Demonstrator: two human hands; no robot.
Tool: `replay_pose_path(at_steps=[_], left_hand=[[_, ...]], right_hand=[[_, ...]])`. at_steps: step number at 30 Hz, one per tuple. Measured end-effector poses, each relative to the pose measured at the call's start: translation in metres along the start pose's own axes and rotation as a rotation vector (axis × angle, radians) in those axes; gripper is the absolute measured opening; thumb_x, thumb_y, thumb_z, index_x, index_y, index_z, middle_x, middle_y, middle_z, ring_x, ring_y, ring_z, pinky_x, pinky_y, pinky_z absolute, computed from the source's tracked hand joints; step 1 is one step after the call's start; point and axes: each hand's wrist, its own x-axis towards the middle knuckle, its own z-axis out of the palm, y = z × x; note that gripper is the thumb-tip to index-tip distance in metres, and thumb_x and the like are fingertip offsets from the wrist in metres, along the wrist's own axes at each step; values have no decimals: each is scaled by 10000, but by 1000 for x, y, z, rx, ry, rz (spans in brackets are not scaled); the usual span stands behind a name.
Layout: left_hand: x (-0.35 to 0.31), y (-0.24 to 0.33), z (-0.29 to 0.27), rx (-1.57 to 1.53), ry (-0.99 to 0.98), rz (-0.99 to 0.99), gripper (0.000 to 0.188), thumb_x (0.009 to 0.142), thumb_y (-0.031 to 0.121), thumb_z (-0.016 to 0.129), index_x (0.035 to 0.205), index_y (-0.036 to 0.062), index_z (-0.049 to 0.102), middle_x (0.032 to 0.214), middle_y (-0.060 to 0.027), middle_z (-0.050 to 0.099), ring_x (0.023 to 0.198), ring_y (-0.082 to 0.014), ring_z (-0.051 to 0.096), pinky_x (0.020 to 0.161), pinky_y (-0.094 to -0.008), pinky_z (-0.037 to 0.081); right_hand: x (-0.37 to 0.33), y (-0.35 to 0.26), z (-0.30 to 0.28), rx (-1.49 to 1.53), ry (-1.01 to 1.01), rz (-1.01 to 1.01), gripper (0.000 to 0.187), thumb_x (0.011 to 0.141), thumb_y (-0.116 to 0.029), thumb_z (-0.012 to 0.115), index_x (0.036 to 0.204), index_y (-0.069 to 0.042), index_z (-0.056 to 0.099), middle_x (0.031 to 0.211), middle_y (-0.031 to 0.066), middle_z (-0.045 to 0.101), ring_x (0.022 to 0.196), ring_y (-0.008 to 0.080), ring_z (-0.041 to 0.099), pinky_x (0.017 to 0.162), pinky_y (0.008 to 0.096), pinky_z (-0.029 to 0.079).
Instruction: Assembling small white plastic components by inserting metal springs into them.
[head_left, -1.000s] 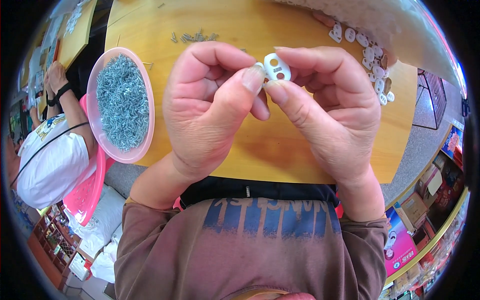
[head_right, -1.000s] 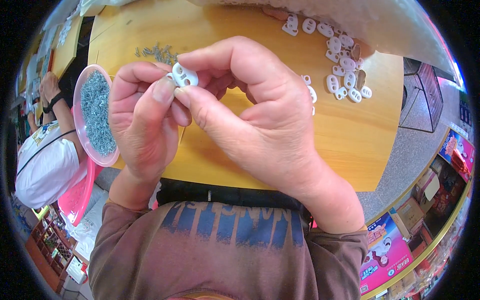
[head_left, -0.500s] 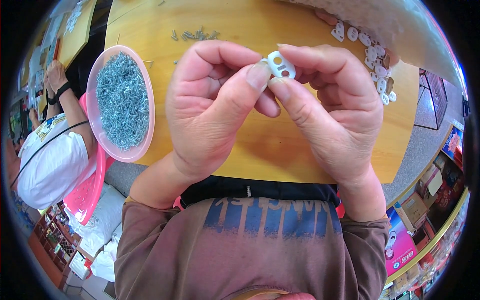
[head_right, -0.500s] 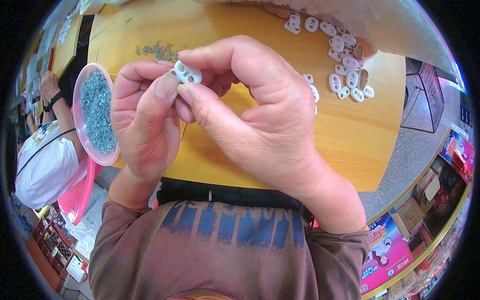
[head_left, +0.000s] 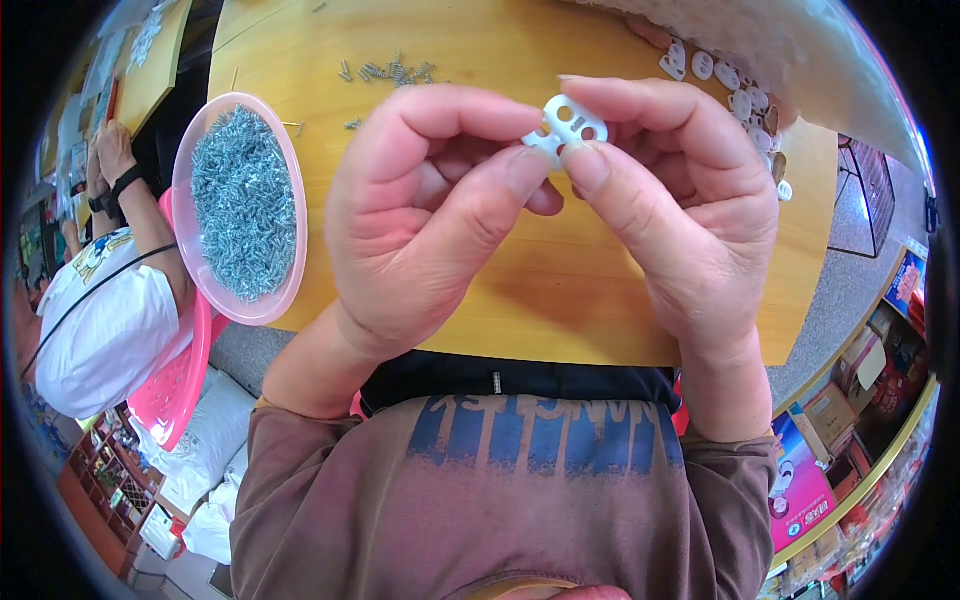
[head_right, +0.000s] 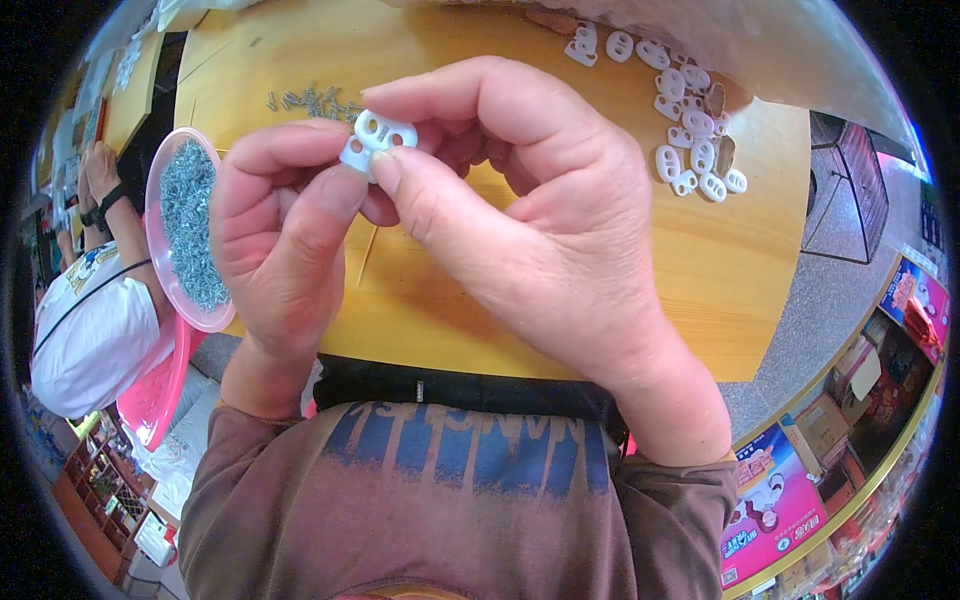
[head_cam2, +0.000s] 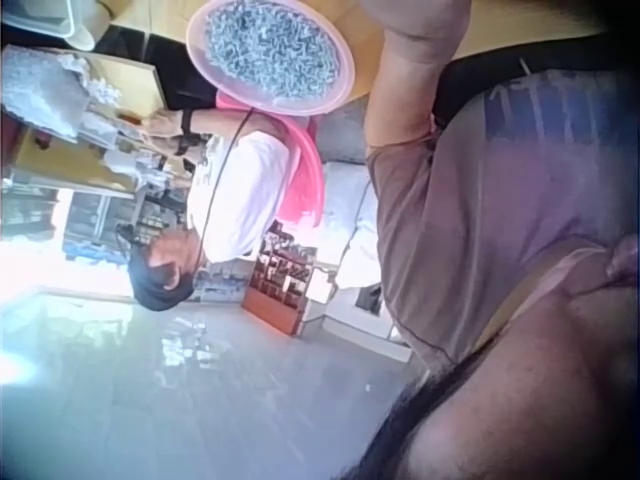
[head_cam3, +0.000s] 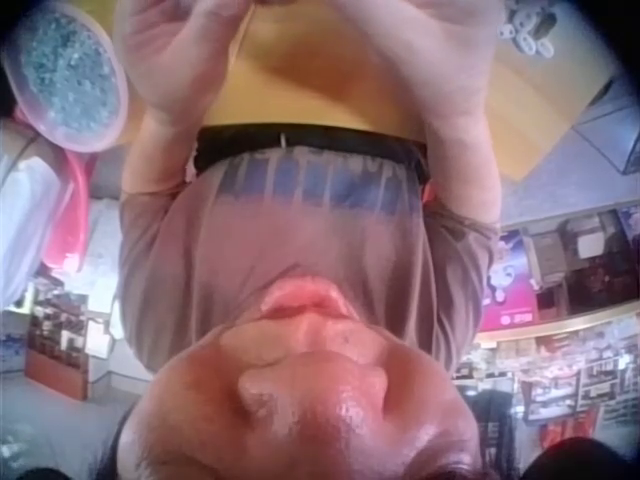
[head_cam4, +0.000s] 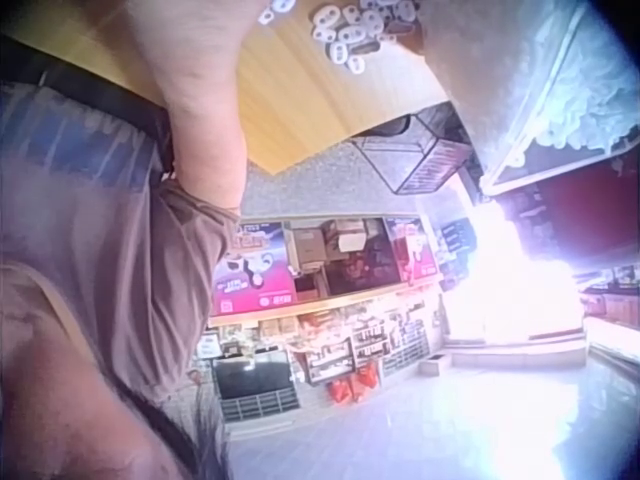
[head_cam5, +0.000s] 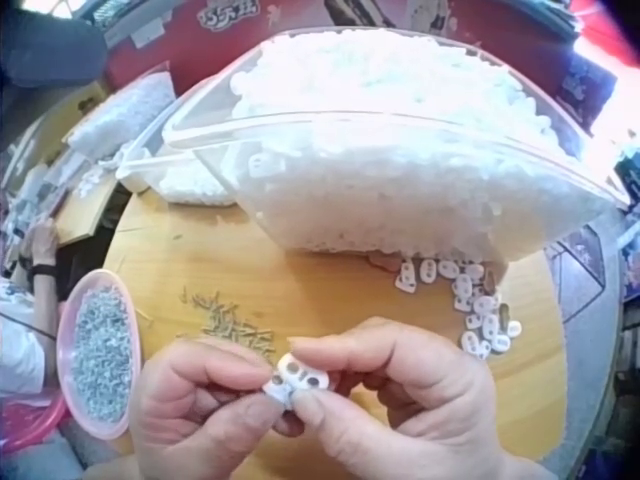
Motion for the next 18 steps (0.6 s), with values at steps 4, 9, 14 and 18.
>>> replay_pose_path(at_steps=[4, 9, 14, 18], left_hand=[[0, 0, -3, 17, -26, 43, 199, 781, 12, 531, 959, -29, 453, 872, -111, 527, 689, -127, 527, 621, -216, 452], [2, -5, -7, 161, -55, 165, 314, 768, 46, 565, 1030, -55, 425, 852, -107, 527, 692, -122, 527, 617, -206, 461], [4, -3, -7, 107, -71, 141, 350, 761, 49, 574, 1051, -66, 415, 838, -108, 527, 677, -119, 530, 605, -195, 463], [1, 0, -8, 62, -82, 80, 342, 754, 36, 575, 1045, -60, 422, 802, -107, 527, 601, -109, 524, 557, -188, 460]], right_hand=[[0, 0, -1, 18, -28, -11, 261, 749, -6, 569, 1004, 30, 529, 857, 48, 573, 772, 78, 533, 692, 178, 416], [-1, -4, -1, 99, -48, 52, 248, 765, -29, 549, 1005, 31, 531, 857, 50, 572, 767, 82, 530, 666, 186, 424], [-1, -3, 2, 154, -43, 49, 233, 780, -55, 532, 998, 27, 538, 870, 67, 573, 754, 91, 528, 630, 194, 429], [-1, -3, 2, 159, -67, 51, 221, 785, -62, 524, 986, 26, 547, 874, 73, 574, 757, 93, 527, 627, 198, 430]])
